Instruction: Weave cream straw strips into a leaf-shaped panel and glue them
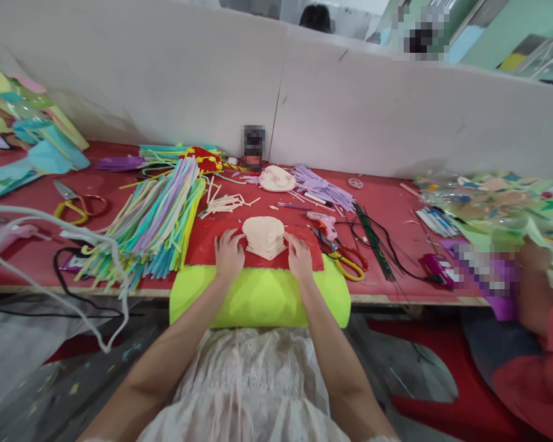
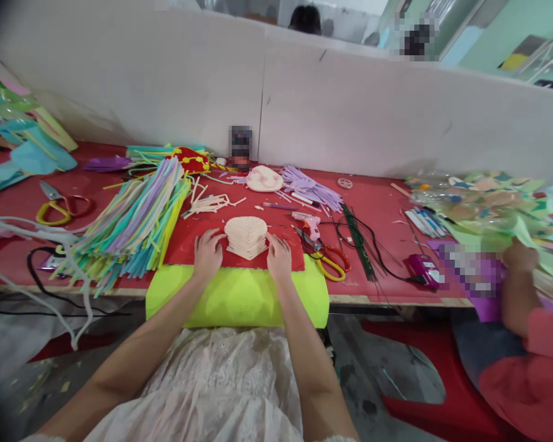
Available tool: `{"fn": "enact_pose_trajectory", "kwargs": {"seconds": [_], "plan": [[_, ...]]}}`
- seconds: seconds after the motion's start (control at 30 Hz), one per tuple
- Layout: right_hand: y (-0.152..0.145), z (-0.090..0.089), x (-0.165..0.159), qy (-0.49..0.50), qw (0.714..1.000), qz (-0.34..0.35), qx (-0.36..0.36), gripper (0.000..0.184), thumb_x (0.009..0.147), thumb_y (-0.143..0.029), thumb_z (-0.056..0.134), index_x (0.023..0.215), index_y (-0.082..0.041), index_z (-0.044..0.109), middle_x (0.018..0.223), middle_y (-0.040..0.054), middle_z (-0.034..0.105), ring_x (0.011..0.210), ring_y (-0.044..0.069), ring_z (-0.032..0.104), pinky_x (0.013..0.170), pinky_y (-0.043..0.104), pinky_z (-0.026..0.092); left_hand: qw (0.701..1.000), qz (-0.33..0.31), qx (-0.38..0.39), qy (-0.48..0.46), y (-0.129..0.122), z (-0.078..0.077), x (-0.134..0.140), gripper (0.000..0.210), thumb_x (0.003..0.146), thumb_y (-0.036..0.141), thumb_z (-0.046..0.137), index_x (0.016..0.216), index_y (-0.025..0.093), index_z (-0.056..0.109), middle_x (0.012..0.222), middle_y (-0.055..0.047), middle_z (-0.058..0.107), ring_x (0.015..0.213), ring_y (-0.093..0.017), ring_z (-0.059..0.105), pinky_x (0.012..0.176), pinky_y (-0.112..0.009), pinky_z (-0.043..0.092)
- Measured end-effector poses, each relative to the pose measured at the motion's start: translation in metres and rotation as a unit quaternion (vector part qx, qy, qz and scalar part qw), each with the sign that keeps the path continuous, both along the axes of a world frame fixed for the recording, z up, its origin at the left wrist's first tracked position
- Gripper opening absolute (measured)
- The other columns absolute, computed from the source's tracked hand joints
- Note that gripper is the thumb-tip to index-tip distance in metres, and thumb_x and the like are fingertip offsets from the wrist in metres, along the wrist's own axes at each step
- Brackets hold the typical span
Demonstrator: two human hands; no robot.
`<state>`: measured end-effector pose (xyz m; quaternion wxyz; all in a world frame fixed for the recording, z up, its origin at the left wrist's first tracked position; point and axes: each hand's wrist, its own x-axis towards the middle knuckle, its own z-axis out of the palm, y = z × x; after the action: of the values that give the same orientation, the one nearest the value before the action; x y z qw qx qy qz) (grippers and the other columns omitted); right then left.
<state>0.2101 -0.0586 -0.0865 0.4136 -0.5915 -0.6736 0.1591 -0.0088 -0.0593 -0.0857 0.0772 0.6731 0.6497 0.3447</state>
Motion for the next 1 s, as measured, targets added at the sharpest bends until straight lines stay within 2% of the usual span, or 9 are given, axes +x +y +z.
{"fn": "enact_pose_trajectory", "kwargs": {"seconds": [0.1,0.27,0.43,0.53,0.63,0.73,0.83,0.9,1.0], "plan": [[0.000,0.000,-0.001,0.000,1.000,-0.001,-0.002,0.043,0.090,-0.016,0.037,0.123,-0.027,0.063,0.124,0.0034,0.066,0.119,0.021,0.057,0.109,0.044,0.038,1.000,-0.012,0.008,-0.015,-0.001,0.003,0.000,0.033,0.086,0.011,0.046,0.108,0.026,0.065,0.133,-0.005,0.056,0.131,-0.026,0.043,0.116,-0.055,0.020],[0.000,-0.001,0.000,-0.007,1.000,-0.004,-0.001,0.043,0.090,-0.016,0.037,0.122,-0.027,0.063,0.123,0.0032,0.066,0.119,0.021,0.057,0.109,0.044,0.037,0.999,-0.032,0.029,0.003,-0.004,0.008,0.005,0.019,0.087,0.028,0.056,0.105,0.025,0.064,0.130,-0.007,0.057,0.132,-0.026,0.043,0.117,-0.054,0.017],[0.001,-0.005,0.000,-0.023,1.000,-0.008,-0.001,0.043,0.090,-0.015,0.035,0.123,-0.025,0.063,0.124,0.0042,0.066,0.120,0.020,0.056,0.110,0.045,0.036,0.995,-0.077,0.018,0.055,-0.007,0.008,0.012,0.037,0.085,0.035,0.060,0.119,0.022,0.056,0.136,-0.011,0.051,0.135,-0.028,0.039,0.118,-0.053,0.015],[0.002,-0.005,0.000,-0.026,1.000,-0.009,0.000,0.043,0.091,-0.016,0.035,0.122,-0.025,0.063,0.124,0.0042,0.065,0.120,0.020,0.056,0.110,0.045,0.036,0.994,-0.083,0.005,0.071,-0.008,0.006,0.013,0.045,0.084,0.035,0.061,0.126,0.021,0.051,0.138,-0.012,0.050,0.136,-0.030,0.036,0.117,-0.055,0.015],[0.002,-0.005,0.000,-0.022,1.000,-0.004,0.007,0.043,0.091,-0.016,0.035,0.122,-0.025,0.063,0.124,0.0042,0.066,0.119,0.020,0.057,0.109,0.043,0.037,0.994,-0.085,0.003,0.065,-0.007,0.005,0.012,0.043,0.086,0.034,0.057,0.127,0.021,0.050,0.138,-0.012,0.051,0.135,-0.029,0.039,0.117,-0.055,0.016],[0.001,-0.004,0.000,-0.007,1.000,-0.015,0.011,0.041,0.092,-0.018,0.035,0.123,-0.020,0.062,0.123,0.0075,0.066,0.116,0.021,0.059,0.106,0.042,0.041,0.998,-0.051,0.010,0.032,-0.003,0.005,0.009,0.037,0.093,0.029,0.045,0.128,0.018,0.049,0.136,-0.013,0.053,0.132,-0.025,0.043,0.117,-0.050,0.021],[0.000,-0.005,-0.002,0.027,0.999,-0.041,0.012,0.040,0.093,-0.021,0.035,0.122,-0.019,0.061,0.121,0.0090,0.067,0.113,0.021,0.060,0.102,0.041,0.044,1.000,-0.011,-0.010,0.018,0.005,0.005,0.008,0.040,0.093,0.024,0.041,0.131,0.013,0.046,0.135,-0.016,0.054,0.131,-0.025,0.045,0.117,-0.048,0.024],[-0.001,-0.005,-0.003,0.041,0.998,-0.045,0.013,0.038,0.094,-0.023,0.035,0.122,-0.019,0.061,0.120,0.0082,0.067,0.112,0.021,0.061,0.101,0.040,0.045,0.999,-0.021,-0.034,0.025,0.012,0.005,0.009,0.043,0.092,0.023,0.042,0.133,0.011,0.045,0.135,-0.017,0.055,0.132,-0.027,0.044,0.117,-0.050,0.022],[-0.001,-0.004,-0.003,0.045,0.998,-0.038,0.014,0.036,0.094,-0.025,0.036,0.121,-0.020,0.061,0.119,0.0073,0.068,0.112,0.021,0.061,0.101,0.039,0.045,0.998,-0.053,-0.043,0.002,0.023,0.008,0.011,0.043,0.091,0.022,0.043,0.134,0.016,0.045,0.136,-0.014,0.055,0.134,-0.026,0.043,0.118,-0.053,0.017]]}}
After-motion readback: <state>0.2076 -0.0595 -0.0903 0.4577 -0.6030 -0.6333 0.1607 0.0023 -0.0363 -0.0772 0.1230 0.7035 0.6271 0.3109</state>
